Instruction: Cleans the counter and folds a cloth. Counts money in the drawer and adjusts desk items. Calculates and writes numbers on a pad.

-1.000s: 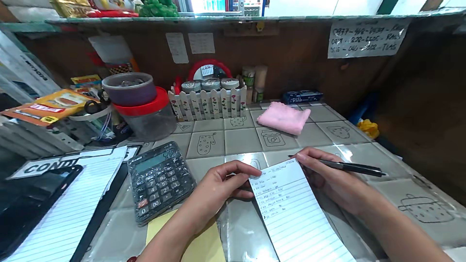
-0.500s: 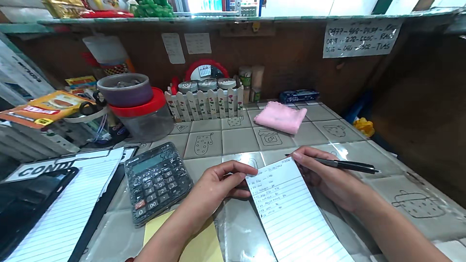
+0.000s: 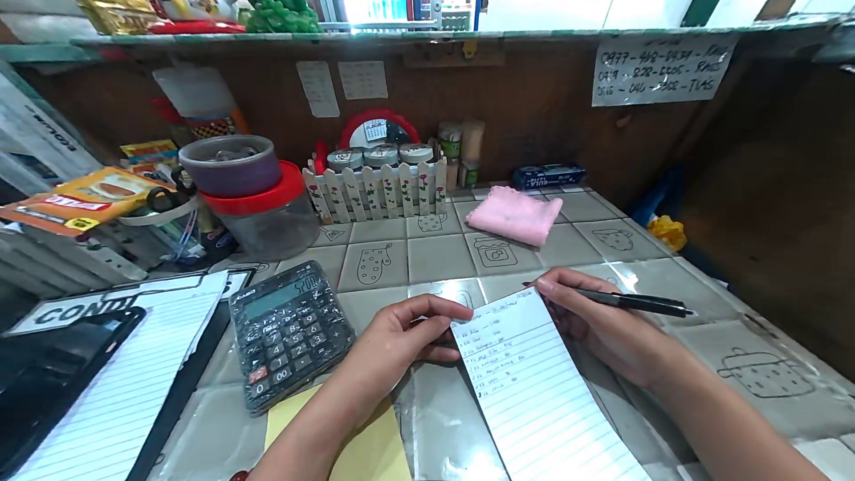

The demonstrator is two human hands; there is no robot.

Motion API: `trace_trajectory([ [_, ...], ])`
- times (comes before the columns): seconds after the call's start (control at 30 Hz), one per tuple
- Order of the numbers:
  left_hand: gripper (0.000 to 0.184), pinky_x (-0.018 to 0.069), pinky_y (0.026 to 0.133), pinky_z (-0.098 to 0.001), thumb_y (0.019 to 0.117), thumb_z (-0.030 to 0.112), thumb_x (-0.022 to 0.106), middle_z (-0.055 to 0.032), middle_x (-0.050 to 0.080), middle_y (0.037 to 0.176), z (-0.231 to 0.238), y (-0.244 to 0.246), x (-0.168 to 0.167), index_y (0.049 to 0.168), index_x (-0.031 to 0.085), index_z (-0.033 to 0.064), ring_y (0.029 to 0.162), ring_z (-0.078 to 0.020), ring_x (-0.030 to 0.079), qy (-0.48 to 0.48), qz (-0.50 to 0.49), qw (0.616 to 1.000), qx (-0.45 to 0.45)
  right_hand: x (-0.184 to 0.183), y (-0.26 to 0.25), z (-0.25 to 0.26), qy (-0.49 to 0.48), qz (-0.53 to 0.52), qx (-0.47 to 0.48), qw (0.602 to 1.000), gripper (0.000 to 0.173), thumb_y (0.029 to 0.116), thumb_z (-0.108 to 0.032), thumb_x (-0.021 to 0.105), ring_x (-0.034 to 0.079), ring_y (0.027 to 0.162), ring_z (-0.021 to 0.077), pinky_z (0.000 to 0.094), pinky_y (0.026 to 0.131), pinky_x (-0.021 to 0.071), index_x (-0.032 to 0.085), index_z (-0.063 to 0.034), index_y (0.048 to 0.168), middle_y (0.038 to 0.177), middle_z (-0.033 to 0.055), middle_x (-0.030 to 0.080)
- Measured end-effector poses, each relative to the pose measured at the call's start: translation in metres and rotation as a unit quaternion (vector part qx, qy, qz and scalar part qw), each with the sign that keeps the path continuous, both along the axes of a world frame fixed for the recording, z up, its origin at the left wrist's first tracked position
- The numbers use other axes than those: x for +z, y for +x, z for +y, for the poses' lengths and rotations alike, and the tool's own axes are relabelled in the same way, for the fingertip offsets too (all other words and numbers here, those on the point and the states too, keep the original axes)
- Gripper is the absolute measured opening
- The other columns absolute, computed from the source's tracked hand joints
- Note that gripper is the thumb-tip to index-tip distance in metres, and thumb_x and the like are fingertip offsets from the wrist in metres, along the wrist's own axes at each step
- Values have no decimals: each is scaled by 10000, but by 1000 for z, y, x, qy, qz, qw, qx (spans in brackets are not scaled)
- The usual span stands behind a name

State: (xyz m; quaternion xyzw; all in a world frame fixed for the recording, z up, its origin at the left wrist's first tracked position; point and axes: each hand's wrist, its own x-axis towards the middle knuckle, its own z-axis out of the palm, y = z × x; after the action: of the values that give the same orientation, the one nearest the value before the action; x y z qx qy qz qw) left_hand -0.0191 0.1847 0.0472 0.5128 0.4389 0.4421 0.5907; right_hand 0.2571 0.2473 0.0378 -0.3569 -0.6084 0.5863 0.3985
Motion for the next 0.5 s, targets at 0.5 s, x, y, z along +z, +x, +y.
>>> trace_trajectory([
  [0.5, 228, 623, 842, -370, 1041, 65, 530, -162, 714, 1113, 0, 0, 0, 1146, 732, 52, 904, -238, 730, 0, 0, 1000, 1, -1, 0, 1, -8, -1, 1, 1000, 256, 1024, -394, 600, 607, 613, 94, 224, 574, 530, 714, -170, 972, 772, 64, 656],
])
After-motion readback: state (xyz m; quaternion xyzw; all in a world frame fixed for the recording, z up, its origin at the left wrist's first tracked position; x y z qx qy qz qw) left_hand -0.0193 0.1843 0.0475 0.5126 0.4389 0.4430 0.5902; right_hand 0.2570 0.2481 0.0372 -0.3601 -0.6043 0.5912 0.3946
